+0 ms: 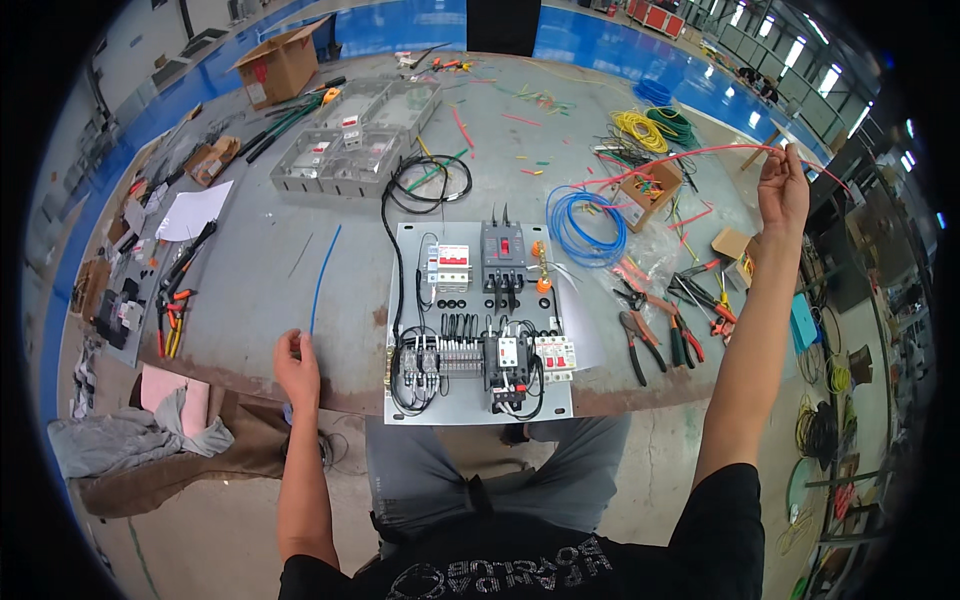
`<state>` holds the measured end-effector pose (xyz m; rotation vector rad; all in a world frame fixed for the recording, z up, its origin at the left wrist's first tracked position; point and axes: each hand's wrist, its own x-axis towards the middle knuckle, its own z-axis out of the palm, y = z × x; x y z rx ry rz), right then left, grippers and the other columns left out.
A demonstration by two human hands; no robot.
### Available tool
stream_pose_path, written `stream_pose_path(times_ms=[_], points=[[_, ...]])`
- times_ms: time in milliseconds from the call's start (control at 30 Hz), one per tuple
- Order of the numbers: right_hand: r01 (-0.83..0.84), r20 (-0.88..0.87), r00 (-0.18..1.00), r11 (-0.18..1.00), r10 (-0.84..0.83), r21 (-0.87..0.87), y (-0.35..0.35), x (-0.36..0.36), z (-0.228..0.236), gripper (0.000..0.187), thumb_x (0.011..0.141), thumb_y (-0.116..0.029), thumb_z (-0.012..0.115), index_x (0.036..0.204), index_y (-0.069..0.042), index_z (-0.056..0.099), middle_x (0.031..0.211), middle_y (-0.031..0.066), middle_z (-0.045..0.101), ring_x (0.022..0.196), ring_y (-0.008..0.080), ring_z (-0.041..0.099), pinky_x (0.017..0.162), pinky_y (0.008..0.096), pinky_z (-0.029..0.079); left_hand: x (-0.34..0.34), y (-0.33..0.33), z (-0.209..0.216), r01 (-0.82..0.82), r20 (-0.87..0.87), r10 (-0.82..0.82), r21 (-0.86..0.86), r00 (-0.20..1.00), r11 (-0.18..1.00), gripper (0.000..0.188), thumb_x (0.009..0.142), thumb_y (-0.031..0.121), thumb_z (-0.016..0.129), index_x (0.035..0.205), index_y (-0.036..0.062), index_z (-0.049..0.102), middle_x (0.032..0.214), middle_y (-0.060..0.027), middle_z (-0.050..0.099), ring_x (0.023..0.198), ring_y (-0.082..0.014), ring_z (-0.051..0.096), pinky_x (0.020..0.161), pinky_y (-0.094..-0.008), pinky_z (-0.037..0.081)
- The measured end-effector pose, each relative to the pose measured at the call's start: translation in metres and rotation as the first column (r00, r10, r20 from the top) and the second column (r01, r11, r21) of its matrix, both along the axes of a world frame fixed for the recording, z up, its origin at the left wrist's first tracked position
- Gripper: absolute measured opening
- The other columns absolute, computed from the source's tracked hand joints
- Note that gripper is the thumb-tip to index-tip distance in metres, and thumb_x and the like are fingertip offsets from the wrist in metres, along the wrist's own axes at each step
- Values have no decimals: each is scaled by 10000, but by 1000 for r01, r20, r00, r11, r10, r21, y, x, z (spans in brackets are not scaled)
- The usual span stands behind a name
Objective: The person measures and cuts colored wires, strips their ends with pliers, and connects them to terminals on an electrical panel. They handle blue, red, and yellow wires and use wire cutters and pliers throughout the process.
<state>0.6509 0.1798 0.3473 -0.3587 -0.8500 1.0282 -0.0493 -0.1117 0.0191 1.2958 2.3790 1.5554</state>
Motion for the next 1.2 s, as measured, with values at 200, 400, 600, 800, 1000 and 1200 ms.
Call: stream_pose_path(times_ms=[200,400,600,800,1000,1200], points=[[-302,-70,948,946,311,121,-94,-89,19,169,1079,-153,550,1072,11,591,980,119,642,791,136,663,715,232,618,107,21,122,508,23,-531,257,847,822,441,877,160,763,1280,19,652,1275,-141,662,1197,-281,612,1045,-391,454],[-719,-75,656,653,751,238,-122,-172,8,249,1094,-190,521,1207,26,573,989,104,652,809,122,646,683,219,557,192,26,218,908,-142,-944,347,299,236,327,870,102,711,1175,-2,659,1098,-138,727,969,-260,700,817,-366,532],[-347,130,918,917,375,-196,-133,-224,11,423,1084,-349,532,1293,19,541,922,112,686,814,207,655,785,381,525,239,3,245,865,-451,-743,171,494,472,217,938,200,687,1052,19,648,759,-135,662,629,-347,638,576,-403,497],[-434,-107,901,885,421,-169,-163,-265,-33,333,1087,-323,522,1230,-25,565,707,-21,435,542,98,357,508,267,312,279,45,249,790,-620,-613,17,490,613,277,1002,272,639,860,52,547,660,-101,603,599,-310,643,509,-422,489],[-372,-258,917,884,304,-283,-103,-228,-34,276,1103,-311,487,1093,-45,564,616,-57,292,471,76,226,421,266,189,307,27,232,777,-553,-653,-14,518,629,189,1004,182,605,887,46,543,672,-123,629,601,-345,653,517,-456,489],[-81,-327,943,900,-70,-427,-45,-109,-33,305,1109,-301,434,982,-40,526,594,-49,289,448,84,235,404,284,185,304,-27,229,824,-510,-754,-140,414,548,148,989,152,603,913,38,549,695,-136,637,610,-355,651,512,-460,485]])
